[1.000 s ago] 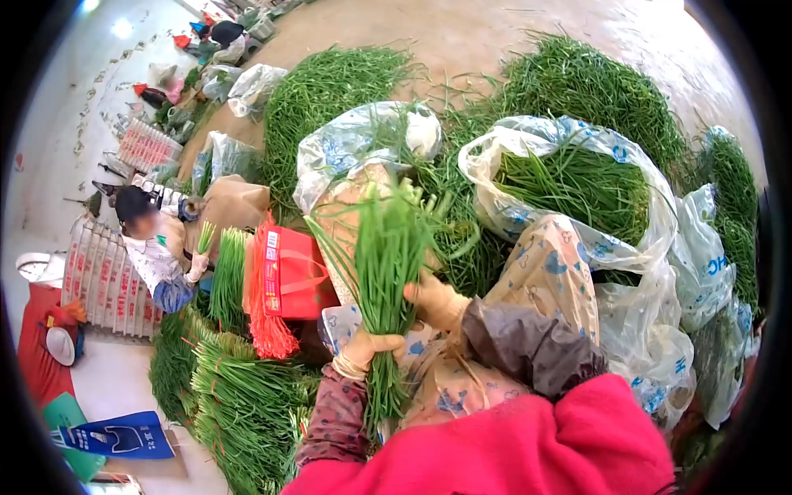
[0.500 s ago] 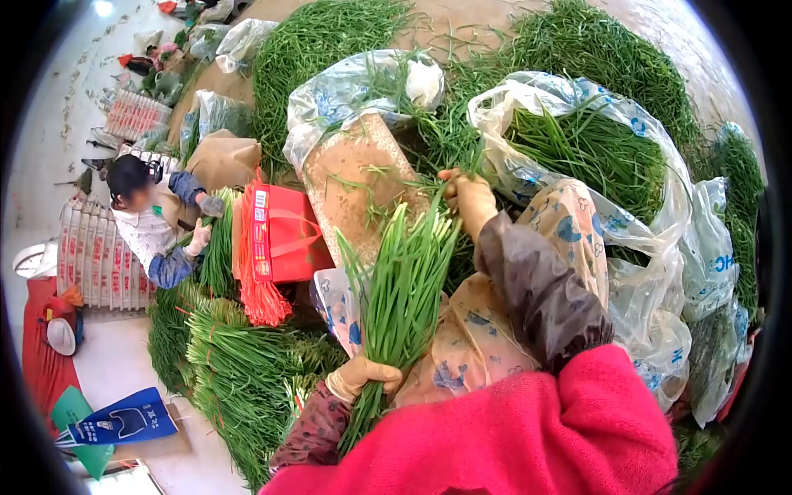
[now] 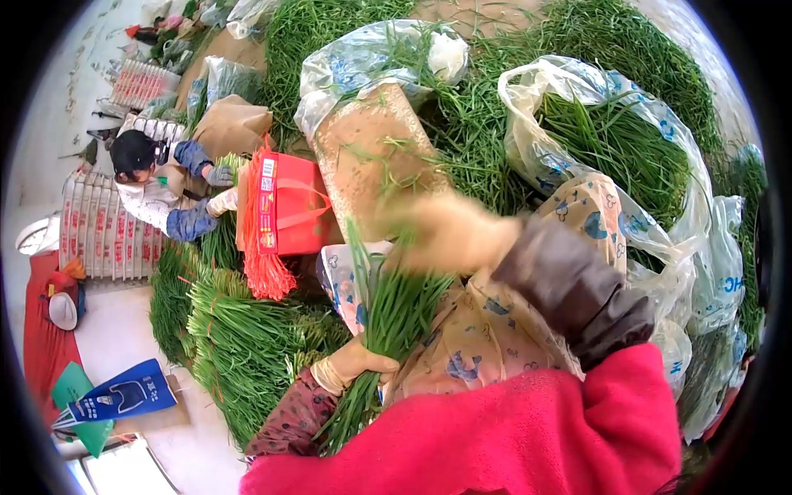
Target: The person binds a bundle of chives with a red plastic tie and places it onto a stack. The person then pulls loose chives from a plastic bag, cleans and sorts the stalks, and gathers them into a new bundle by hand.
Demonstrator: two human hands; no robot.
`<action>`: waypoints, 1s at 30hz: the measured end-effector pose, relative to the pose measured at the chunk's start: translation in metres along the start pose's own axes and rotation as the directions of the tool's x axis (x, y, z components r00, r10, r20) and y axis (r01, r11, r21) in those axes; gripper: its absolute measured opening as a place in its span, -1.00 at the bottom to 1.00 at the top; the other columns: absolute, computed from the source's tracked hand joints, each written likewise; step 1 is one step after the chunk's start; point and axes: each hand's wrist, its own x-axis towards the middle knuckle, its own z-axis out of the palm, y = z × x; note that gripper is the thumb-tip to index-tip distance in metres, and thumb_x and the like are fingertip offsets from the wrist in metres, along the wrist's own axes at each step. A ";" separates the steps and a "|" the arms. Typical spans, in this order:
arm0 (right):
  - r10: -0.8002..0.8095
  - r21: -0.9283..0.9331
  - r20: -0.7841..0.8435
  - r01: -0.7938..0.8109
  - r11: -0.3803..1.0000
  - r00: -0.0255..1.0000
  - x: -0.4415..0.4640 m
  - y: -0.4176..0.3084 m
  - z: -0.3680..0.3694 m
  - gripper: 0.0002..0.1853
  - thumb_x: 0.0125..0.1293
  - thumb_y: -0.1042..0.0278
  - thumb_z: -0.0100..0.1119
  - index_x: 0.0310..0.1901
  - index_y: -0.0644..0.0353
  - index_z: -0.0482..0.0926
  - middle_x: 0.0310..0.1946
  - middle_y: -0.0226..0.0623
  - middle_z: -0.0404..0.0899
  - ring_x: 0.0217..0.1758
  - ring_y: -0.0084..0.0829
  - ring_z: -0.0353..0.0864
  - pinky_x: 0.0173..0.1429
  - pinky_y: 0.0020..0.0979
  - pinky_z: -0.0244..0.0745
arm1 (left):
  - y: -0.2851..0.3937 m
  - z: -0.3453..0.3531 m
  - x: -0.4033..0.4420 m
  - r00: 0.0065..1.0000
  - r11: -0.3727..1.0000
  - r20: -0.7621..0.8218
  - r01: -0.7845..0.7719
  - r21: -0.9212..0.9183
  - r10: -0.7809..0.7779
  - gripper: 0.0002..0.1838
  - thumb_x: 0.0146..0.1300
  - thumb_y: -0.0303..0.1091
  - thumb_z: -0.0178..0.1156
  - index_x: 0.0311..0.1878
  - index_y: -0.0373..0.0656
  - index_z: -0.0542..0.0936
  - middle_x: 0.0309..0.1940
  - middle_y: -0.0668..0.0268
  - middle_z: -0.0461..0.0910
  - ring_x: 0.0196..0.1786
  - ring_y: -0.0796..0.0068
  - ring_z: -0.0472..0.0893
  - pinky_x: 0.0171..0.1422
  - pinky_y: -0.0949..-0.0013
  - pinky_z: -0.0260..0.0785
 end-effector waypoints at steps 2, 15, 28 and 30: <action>-0.222 -0.113 0.338 0.273 0.955 0.915 0.001 -0.045 0.032 -0.41 0.14 0.39 0.17 0.27 0.03 0.39 0.16 -0.14 0.53 -0.11 -0.14 0.68 -0.10 -0.21 0.65 | 0.001 -0.005 0.009 0.980 0.917 -0.146 -0.065 0.395 0.132 -0.40 0.04 -0.43 0.39 0.20 -0.24 0.46 -0.22 0.25 0.57 -0.41 0.43 0.53 -0.33 0.38 0.41; 0.547 -0.633 0.163 -0.339 0.697 0.821 -0.031 0.060 0.034 -0.28 0.20 0.44 0.19 0.42 -0.03 0.20 -0.14 -0.13 0.67 -0.15 -0.14 0.72 -0.22 -0.15 0.60 | -0.003 -0.012 0.000 0.879 0.472 -0.166 -0.074 0.878 0.447 -0.09 0.11 -0.32 0.33 0.52 0.01 0.10 -0.10 -0.01 0.65 -0.15 0.06 0.68 -0.06 0.21 0.51; 0.882 0.720 -0.105 -0.576 0.386 0.460 -0.059 0.188 -0.011 -0.74 0.32 0.21 0.08 -0.18 0.21 0.64 -0.45 -0.34 0.57 -0.41 -0.40 0.60 -0.31 -0.40 0.52 | 0.012 0.008 -0.023 0.746 -0.098 -0.253 0.391 0.915 0.616 -0.01 0.02 -0.60 0.16 0.53 0.37 0.09 0.17 -0.01 0.48 -0.27 -0.03 0.66 -0.25 0.08 0.52; 0.834 0.824 0.231 -0.556 0.106 0.501 -0.059 0.171 -0.009 -0.58 0.38 0.00 0.09 0.05 0.19 0.53 -0.18 -0.19 0.58 -0.23 -0.28 0.62 -0.23 -0.30 0.55 | 0.013 0.011 -0.019 0.725 -0.157 -0.255 0.448 0.880 0.640 0.01 -0.02 -0.65 0.13 0.51 0.40 0.14 0.15 0.05 0.49 -0.25 0.00 0.66 -0.21 0.12 0.53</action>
